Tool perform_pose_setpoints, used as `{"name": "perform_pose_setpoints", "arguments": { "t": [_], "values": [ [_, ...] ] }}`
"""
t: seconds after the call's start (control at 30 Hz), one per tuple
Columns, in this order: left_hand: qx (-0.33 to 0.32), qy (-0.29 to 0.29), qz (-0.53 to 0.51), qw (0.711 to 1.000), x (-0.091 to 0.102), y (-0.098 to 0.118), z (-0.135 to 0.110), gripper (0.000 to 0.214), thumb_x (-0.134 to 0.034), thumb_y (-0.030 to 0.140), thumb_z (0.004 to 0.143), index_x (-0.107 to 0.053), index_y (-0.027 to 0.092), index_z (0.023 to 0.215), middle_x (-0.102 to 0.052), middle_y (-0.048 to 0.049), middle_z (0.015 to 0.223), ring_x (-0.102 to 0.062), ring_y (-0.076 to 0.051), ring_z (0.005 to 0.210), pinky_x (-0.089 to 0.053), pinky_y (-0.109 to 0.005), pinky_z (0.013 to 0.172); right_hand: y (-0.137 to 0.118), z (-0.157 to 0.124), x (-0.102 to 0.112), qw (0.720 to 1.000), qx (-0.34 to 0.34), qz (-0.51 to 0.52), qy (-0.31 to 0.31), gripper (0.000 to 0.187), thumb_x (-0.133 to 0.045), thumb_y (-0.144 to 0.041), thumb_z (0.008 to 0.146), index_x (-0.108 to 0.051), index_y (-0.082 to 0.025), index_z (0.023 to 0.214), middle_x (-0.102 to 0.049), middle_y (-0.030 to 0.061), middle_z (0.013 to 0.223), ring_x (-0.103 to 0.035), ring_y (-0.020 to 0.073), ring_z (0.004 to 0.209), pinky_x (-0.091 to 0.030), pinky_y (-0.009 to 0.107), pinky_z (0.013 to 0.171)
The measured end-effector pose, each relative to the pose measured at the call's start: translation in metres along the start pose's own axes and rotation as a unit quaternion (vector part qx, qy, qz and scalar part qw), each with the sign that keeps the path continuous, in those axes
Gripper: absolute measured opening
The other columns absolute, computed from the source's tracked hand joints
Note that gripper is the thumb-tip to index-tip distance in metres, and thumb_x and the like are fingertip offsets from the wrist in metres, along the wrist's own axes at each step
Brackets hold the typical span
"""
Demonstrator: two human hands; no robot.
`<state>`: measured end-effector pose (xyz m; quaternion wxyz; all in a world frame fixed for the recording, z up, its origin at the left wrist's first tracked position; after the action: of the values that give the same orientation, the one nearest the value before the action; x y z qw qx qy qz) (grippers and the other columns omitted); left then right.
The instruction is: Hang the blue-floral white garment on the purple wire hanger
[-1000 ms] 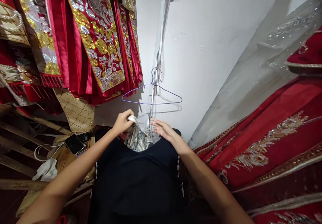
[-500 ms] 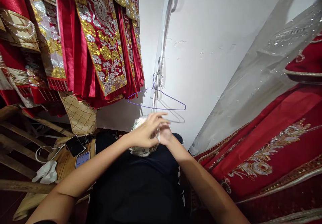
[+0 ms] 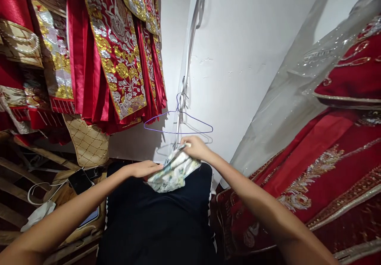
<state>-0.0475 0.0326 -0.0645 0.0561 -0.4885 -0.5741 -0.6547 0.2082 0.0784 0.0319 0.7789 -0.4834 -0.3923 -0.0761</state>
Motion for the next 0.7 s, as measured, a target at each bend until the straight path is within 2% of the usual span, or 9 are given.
{"name": "perform_pose_setpoints", "arguments": {
  "t": [0.07, 0.1, 0.13, 0.2, 0.27, 0.4, 0.53, 0.7],
  "values": [
    [0.019, 0.039, 0.109, 0.993, 0.020, -0.014, -0.003, 0.061, -0.044, 0.072, 0.086, -0.063, 0.017, 0.070, -0.064, -0.0045, 0.067, -0.056, -0.020, 0.061, -0.039, -0.029, 0.060, 0.020, 0.017, 0.023, 0.984, -0.003, -0.046, 0.170, 0.030, -0.054, -0.014, 0.068, -0.068, -0.018, 0.094, -0.065, 0.0007, 0.076, -0.053, 0.0151, 0.064, -0.040, 0.025, 0.061],
    [0.023, 0.063, 0.155, 0.986, 0.030, -0.021, -0.003, 0.055, -0.049, 0.069, 0.084, -0.063, 0.018, 0.070, -0.064, -0.0045, 0.067, -0.057, -0.020, 0.061, -0.037, -0.029, 0.059, 0.031, 0.026, 0.029, 0.975, -0.009, -0.053, 0.215, 0.039, -0.053, -0.015, 0.069, -0.068, -0.019, 0.105, -0.066, 0.0015, 0.078, -0.054, 0.0162, 0.064, -0.042, 0.026, 0.062],
    [0.026, 0.081, 0.192, 0.978, 0.040, -0.028, -0.002, 0.047, -0.054, 0.063, 0.084, -0.064, 0.018, 0.074, -0.066, -0.0048, 0.069, -0.058, -0.020, 0.063, -0.037, -0.028, 0.060, 0.043, 0.035, 0.031, 0.972, -0.015, -0.049, 0.229, 0.047, -0.052, -0.015, 0.070, -0.065, -0.019, 0.115, -0.068, 0.0028, 0.083, -0.057, 0.0175, 0.067, -0.044, 0.028, 0.065],
    [0.035, 0.112, 0.247, 0.962, 0.055, -0.043, 0.000, 0.029, -0.059, 0.048, 0.082, -0.066, 0.021, 0.084, -0.069, -0.0055, 0.078, -0.062, -0.022, 0.069, -0.038, -0.028, 0.062, 0.063, 0.048, 0.023, 0.975, -0.019, -0.038, 0.219, 0.051, -0.051, -0.016, 0.072, -0.063, -0.020, 0.121, -0.070, 0.0055, 0.095, -0.062, 0.0199, 0.080, -0.047, 0.030, 0.074],
    [0.053, 0.138, 0.284, 0.947, 0.065, -0.057, 0.003, 0.019, -0.060, 0.036, 0.078, -0.066, 0.021, 0.089, -0.070, -0.0071, 0.082, -0.064, -0.024, 0.073, -0.040, -0.029, 0.064, 0.078, 0.052, 0.007, 0.979, -0.018, -0.037, 0.199, 0.040, -0.050, -0.018, 0.073, -0.067, -0.021, 0.109, -0.071, 0.0054, 0.098, -0.062, 0.0210, 0.088, -0.047, 0.030, 0.078],
    [0.066, 0.178, 0.297, 0.936, 0.072, -0.075, 0.003, 0.012, -0.055, 0.025, 0.079, -0.062, 0.021, 0.089, -0.069, -0.0094, 0.082, -0.066, -0.027, 0.076, -0.042, -0.031, 0.065, 0.094, 0.040, -0.014, 0.979, -0.031, -0.051, 0.195, 0.017, -0.049, -0.019, 0.071, -0.064, -0.023, 0.080, -0.065, 0.0013, 0.074, -0.058, 0.0205, 0.075, -0.040, 0.027, 0.067],
    [0.039, 0.245, 0.274, 0.929, 0.080, -0.077, 0.003, 0.015, -0.045, 0.023, 0.088, -0.059, 0.022, 0.092, -0.068, -0.0094, 0.090, -0.065, -0.027, 0.085, -0.045, -0.033, 0.071, 0.099, 0.030, -0.003, 0.979, -0.034, -0.061, 0.192, 0.005, -0.050, -0.018, 0.067, -0.052, -0.021, 0.065, -0.055, -0.0005, 0.060, -0.050, 0.0176, 0.065, -0.031, 0.025, 0.061],
    [-0.021, 0.330, 0.248, 0.911, 0.101, -0.060, 0.012, 0.025, -0.033, 0.024, 0.094, -0.058, 0.020, 0.093, -0.066, -0.0100, 0.099, -0.062, -0.025, 0.097, -0.046, -0.036, 0.087, 0.096, 0.028, 0.006, 0.984, -0.013, -0.037, 0.172, 0.011, -0.042, -0.022, 0.071, -0.047, -0.021, 0.061, -0.048, -0.0024, 0.057, -0.046, 0.0157, 0.060, -0.032, 0.026, 0.060]
  ]
}}
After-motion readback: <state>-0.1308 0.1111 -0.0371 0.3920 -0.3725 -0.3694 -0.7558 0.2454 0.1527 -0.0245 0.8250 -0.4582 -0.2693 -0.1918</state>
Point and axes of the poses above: each hand's wrist, its own z-axis towards the middle knuckle, its own x-axis out of the back of the hand, y = z × x, the point moved 2 cm from there along z, towards the middle knuckle
